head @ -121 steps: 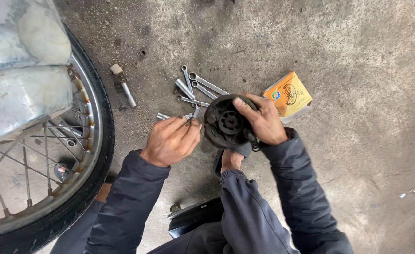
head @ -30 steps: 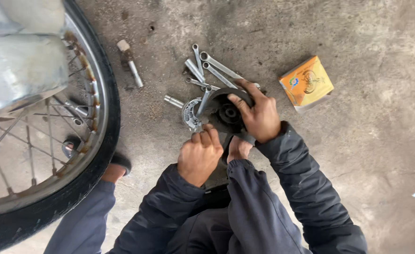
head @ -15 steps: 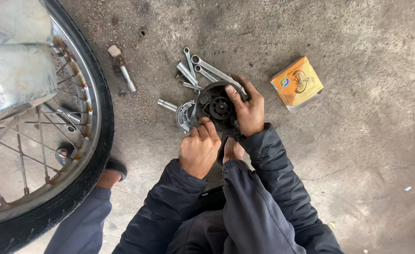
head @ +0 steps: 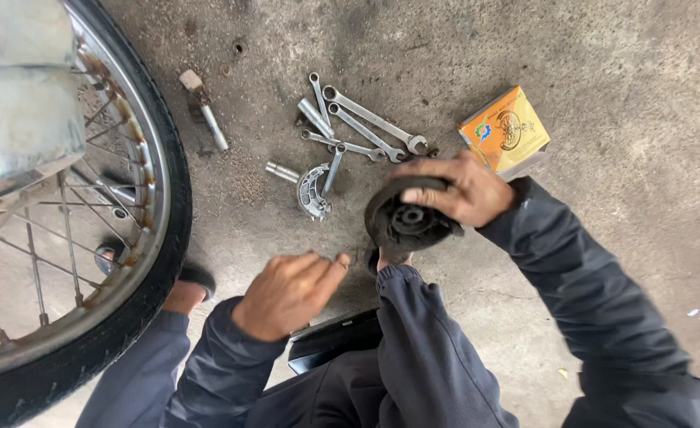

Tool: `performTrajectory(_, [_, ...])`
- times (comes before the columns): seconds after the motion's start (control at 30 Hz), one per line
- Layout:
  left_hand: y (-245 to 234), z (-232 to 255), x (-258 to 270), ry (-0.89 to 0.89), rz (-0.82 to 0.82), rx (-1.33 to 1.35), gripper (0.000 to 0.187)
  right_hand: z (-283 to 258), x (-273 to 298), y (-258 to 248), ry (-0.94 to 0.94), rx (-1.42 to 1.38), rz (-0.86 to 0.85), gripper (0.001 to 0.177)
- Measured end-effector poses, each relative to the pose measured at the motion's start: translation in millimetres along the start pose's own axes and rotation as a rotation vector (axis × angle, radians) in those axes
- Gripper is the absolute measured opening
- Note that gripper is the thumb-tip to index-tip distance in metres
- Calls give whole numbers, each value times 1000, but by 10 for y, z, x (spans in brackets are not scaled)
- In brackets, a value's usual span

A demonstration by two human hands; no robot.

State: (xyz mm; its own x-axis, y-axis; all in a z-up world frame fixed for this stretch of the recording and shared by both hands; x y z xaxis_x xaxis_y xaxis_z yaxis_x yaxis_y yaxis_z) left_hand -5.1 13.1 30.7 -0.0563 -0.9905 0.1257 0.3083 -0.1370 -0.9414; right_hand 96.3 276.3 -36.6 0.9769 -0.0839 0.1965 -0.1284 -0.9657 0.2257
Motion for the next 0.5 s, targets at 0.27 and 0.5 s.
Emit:
performTrajectory(0.27, [-293,105,-314,84,-104,-349,19,76,231,147,-477,664,-15,39])
performTrajectory(0.5, [-158,153,-521,67,-328,-405,25,182,152,283,-543,927,18,40])
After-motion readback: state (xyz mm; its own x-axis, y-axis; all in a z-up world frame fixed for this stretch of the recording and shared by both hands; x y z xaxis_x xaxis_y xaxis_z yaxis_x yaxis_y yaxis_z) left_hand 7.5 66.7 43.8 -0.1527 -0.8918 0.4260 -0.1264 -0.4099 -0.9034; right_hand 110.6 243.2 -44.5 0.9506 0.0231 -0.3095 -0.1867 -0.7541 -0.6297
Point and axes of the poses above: each hand's wrist, its own x-axis away from the middle knuckle, its own y-axis out of the palm, z = x × y, the point moved 3 cm from there along -x, towards the middle knuckle, and after that the axes turned 15 degrees about -x, right-handed, at the moved point
